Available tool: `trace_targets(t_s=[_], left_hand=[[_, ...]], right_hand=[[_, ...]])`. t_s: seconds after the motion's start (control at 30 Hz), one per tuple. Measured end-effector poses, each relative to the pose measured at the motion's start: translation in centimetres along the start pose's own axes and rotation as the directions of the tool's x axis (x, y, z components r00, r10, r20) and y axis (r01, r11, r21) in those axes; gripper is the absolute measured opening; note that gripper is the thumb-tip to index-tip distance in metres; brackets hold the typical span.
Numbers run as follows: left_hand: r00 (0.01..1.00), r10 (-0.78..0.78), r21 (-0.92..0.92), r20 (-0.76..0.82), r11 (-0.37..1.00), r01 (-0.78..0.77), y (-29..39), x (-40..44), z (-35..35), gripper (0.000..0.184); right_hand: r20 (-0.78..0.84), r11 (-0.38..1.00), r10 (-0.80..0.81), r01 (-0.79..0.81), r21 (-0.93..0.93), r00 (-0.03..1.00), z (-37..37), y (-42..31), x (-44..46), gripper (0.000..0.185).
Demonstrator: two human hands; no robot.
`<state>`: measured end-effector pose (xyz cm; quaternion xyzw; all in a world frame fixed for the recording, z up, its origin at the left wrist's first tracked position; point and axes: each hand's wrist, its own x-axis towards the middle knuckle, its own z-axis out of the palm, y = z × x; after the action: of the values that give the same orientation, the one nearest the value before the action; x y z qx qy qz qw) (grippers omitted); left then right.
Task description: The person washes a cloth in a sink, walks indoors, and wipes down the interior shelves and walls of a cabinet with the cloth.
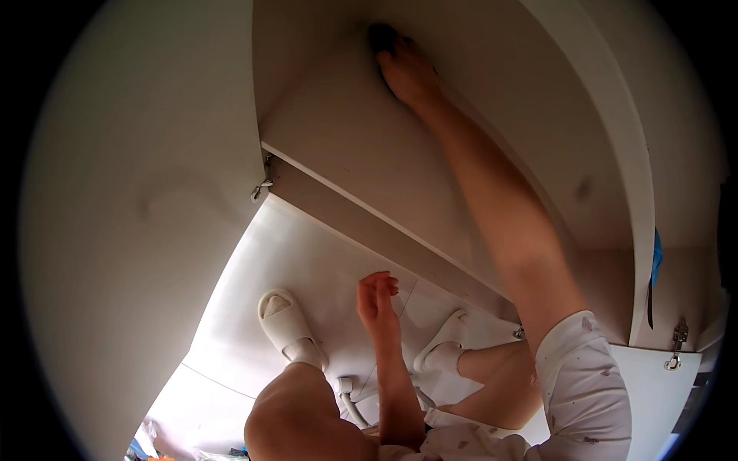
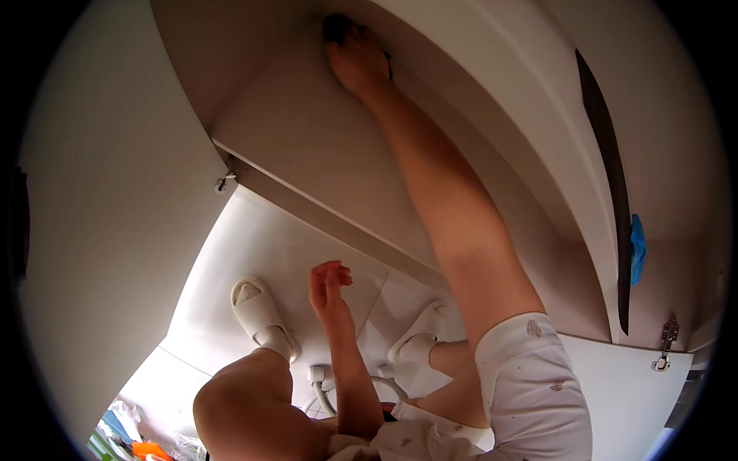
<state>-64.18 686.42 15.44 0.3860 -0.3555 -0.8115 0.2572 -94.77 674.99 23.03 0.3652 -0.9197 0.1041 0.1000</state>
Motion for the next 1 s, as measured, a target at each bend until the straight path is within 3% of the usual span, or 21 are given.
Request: trace_targets(t_s=[0.1,0.17,0.3,0.4,0.47,0.53,0.63,0.7,0.73,0.8,0.83,0.87,0.9,0.97,1.0], left_hand=[[1.0,-0.011,0.037,-0.014,0.999,0.012,0.5,0.3,-0.5,0.014],[1.0,-0.019,0.02,-0.004,1.0,0.019,0.3,0.5,-1.0,0.013],[0.999,-0.017,-0.007,-0.029,1.0,0.017,0.3,0.4,-1.5,0.013],[0.996,-0.071,-0.037,-0.049,0.997,0.07,0.2,0.1,-1.1,0.013],[0.997,-0.073,-0.058,-0.008,0.996,0.072,0.2,-0.4,-0.4,0.013],[0.995,-0.093,-0.086,0.025,0.992,0.095,0.2,-1.3,0.6,0.013],[0.989,-0.119,-0.14,0.093,0.981,0.131,-0.3,-3.0,1.9,0.013],[0.984,-0.122,-0.17,0.133,0.975,0.144,-0.5,-4.2,2.4,0.012],[0.984,-0.121,-0.155,0.134,0.978,0.141,-0.6,-4.6,2.2,0.013],[0.984,-0.106,-0.138,0.141,0.982,0.126,-0.8,-5.2,1.4,0.014],[0.99,-0.103,-0.159,0.095,0.98,0.118,-0.9,-5.5,0.8,0.015],[0.993,-0.104,-0.181,0.049,0.977,0.111,-1.0,-5.8,0.2,0.015],[0.993,-0.107,-0.182,0.054,0.977,0.115,-1.1,-6.0,-0.4,0.015],[0.995,-0.098,-0.167,0.011,0.981,0.099,-1.2,-6.3,-1.1,0.017],[0.995,-0.098,-0.181,0.013,0.978,0.099,-1.2,-6.6,-1.2,0.017]], right_hand=[[-0.041,0.988,-0.137,0.134,-0.083,0.99,1.2,-1.0,2.3,0.044],[0.027,0.993,0.11,-0.111,0.047,0.994,1.7,-1.7,3.2,0.047],[-0.039,0.992,0.09,-0.086,0.092,0.995,2.3,-1.2,2.9,0.049],[-0.139,1.0,-0.01,0.012,0.02,0.99,2.1,-1.9,2.1,0.049],[0.079,0.996,-0.064,0.058,0.07,0.995,-0.1,-4.0,-0.2,0.046],[-0.137,0.972,-0.11,0.135,0.193,0.984,1.3,-5.4,-2.8,0.044],[-0.091,0.934,-0.206,0.223,0.28,0.974,0.3,-8.4,-6.1,0.041],[-0.065,0.829,-0.27,0.266,0.493,0.961,-0.6,-9.9,-7.8,0.038],[-0.075,0.832,-0.267,0.269,0.485,0.961,-1.0,-9.3,-7.6,0.038],[0.173,0.662,-0.077,-0.08,0.746,0.982,-2.4,-8.2,-6.6,0.034],[0.14,0.363,0.207,-0.209,0.908,0.968,-2.9,-8.3,-6.2,0.031],[0.39,-0.024,0.223,-0.395,0.918,0.893,-4.0,-7.4,-6.0,0.034],[0.613,-0.402,0.14,-0.522,0.753,0.777,-6.2,-6.6,-6.2,0.038],[0.466,-0.487,-0.043,-0.426,0.762,0.883,-8.5,-4.0,-7.5,0.05],[0.448,-0.512,-0.137,-0.45,0.732,0.884,-9.8,-2.8,-8.4,0.058]])
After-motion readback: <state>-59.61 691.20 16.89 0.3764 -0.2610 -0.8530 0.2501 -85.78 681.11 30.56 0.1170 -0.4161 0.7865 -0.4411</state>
